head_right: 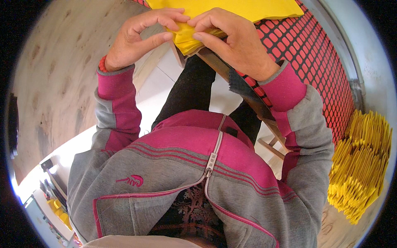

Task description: The person folds yellow paper sheets by hand on a patterned table surface, aligning edges and pressing creases. Folded sheets are stacked into a growing pile on the right side of the table.

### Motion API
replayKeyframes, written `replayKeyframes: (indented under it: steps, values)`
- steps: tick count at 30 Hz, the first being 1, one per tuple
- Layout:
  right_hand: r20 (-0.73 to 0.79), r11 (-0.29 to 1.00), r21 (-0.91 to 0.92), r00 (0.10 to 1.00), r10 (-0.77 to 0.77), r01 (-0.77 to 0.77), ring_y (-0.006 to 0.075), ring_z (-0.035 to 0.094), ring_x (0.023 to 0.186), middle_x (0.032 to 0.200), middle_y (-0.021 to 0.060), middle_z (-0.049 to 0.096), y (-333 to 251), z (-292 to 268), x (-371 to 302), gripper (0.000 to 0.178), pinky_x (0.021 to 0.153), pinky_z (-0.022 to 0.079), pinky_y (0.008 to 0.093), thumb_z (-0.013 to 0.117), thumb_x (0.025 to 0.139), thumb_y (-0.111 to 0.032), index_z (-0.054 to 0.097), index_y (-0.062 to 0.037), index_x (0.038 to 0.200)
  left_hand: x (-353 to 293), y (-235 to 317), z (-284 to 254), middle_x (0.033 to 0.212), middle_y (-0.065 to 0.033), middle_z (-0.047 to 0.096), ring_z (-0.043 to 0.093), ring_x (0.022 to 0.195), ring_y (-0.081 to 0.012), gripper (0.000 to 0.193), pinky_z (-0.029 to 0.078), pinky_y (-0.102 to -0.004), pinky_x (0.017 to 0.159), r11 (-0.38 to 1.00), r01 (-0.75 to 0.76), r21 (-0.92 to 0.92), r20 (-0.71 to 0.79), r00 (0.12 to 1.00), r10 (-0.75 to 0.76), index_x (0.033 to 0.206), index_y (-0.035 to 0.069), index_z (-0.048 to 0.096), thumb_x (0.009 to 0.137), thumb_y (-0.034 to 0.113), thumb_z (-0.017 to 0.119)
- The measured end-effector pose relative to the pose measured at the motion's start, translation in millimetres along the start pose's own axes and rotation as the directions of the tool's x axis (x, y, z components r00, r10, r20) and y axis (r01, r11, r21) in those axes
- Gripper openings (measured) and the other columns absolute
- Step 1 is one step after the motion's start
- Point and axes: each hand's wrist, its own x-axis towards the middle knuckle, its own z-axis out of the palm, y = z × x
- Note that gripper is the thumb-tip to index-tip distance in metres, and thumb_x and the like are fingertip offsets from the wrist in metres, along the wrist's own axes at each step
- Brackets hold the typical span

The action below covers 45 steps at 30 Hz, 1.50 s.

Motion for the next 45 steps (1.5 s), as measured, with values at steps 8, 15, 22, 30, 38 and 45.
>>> replayKeyframes:
  steps: [8, 15, 22, 30, 38, 45]
  values:
    - [-0.069, 0.996, 0.048, 0.995, 0.078, -0.074, 0.0164, 0.068, 0.102, 0.128, 0.0131, 0.067, -7, 0, -2, 0.014, 0.088, 0.055, 0.0277, 0.069, 0.095, -0.002, 0.064, 0.0001, 0.107, -2, -5, 13, 0.117, -0.0094, 0.073, 0.064, 0.115, -0.0182, 0.01, 0.047, -0.0325, 0.104, 0.988, 0.155, -0.017, -0.176, 0.972, -0.156, 0.101, 0.001, 0.068, 0.098, 0.01, 0.069]
    - [0.025, 0.98, -0.163, 0.994, -0.11, 0.112, 0.0184, 0.068, 0.102, 0.132, 0.0149, 0.065, -4, -3, 1, 0.014, 0.087, 0.054, 0.0289, 0.07, 0.094, -0.002, 0.064, -0.0003, 0.106, 0, -8, 14, 0.115, -0.0078, 0.072, 0.064, 0.111, -0.0158, 0.01, 0.047, -0.0307, 0.102, 0.986, 0.153, -0.06, -0.185, 0.969, -0.161, 0.1, 0.001, 0.066, 0.1, 0.011, 0.067]
    - [0.021, 0.998, -0.059, 1.0, 0.006, -0.004, 0.0173, 0.067, 0.098, 0.129, 0.0142, 0.065, 2, -1, -3, 0.011, 0.086, 0.054, 0.0284, 0.069, 0.095, -0.004, 0.064, -0.0005, 0.104, 1, -9, 13, 0.118, -0.009, 0.072, 0.063, 0.113, -0.0169, 0.01, 0.046, -0.0315, 0.103, 0.987, 0.134, -0.092, -0.159, 0.976, -0.147, 0.1, 0.001, 0.065, 0.1, 0.01, 0.067]
    - [-0.017, 0.993, 0.018, 0.993, 0.119, -0.118, 0.0144, 0.068, 0.094, 0.128, 0.015, 0.066, 0, 2, -3, 0.009, 0.085, 0.055, 0.0271, 0.069, 0.096, -0.005, 0.064, -0.0003, 0.102, 0, -4, 10, 0.12, -0.0108, 0.071, 0.063, 0.116, -0.0197, 0.012, 0.046, -0.0327, 0.104, 0.999, 0.033, 0.029, -0.124, 0.992, -0.029, 0.104, 0.0, 0.067, 0.098, 0.01, 0.068]
    - [-0.02, 0.999, -0.031, 1.0, -0.022, 0.021, 0.0315, 0.068, 0.108, 0.128, 0.0225, 0.065, -6, -4, -2, 0.02, 0.089, 0.055, 0.0363, 0.078, 0.083, -0.002, 0.064, -0.0003, 0.097, 3, -7, 13, 0.11, -0.0042, 0.071, 0.063, 0.108, -0.0132, 0.013, 0.047, -0.0288, 0.098, 0.989, 0.147, 0.01, -0.171, 0.975, -0.143, 0.103, -0.001, 0.067, 0.1, 0.012, 0.068]
    - [0.043, 0.969, -0.198, 0.989, -0.14, 0.146, 0.0321, 0.066, 0.108, 0.122, 0.0174, 0.066, 2, 0, 0, 0.015, 0.09, 0.052, 0.0378, 0.071, 0.091, -0.008, 0.066, -0.003, 0.104, 4, 3, 22, 0.103, -0.0047, 0.071, 0.061, 0.092, -0.0096, 0.007, 0.05, -0.0256, 0.083, 0.958, 0.167, -0.233, -0.196, 0.957, -0.215, 0.104, -0.001, 0.068, 0.098, 0.003, 0.066]
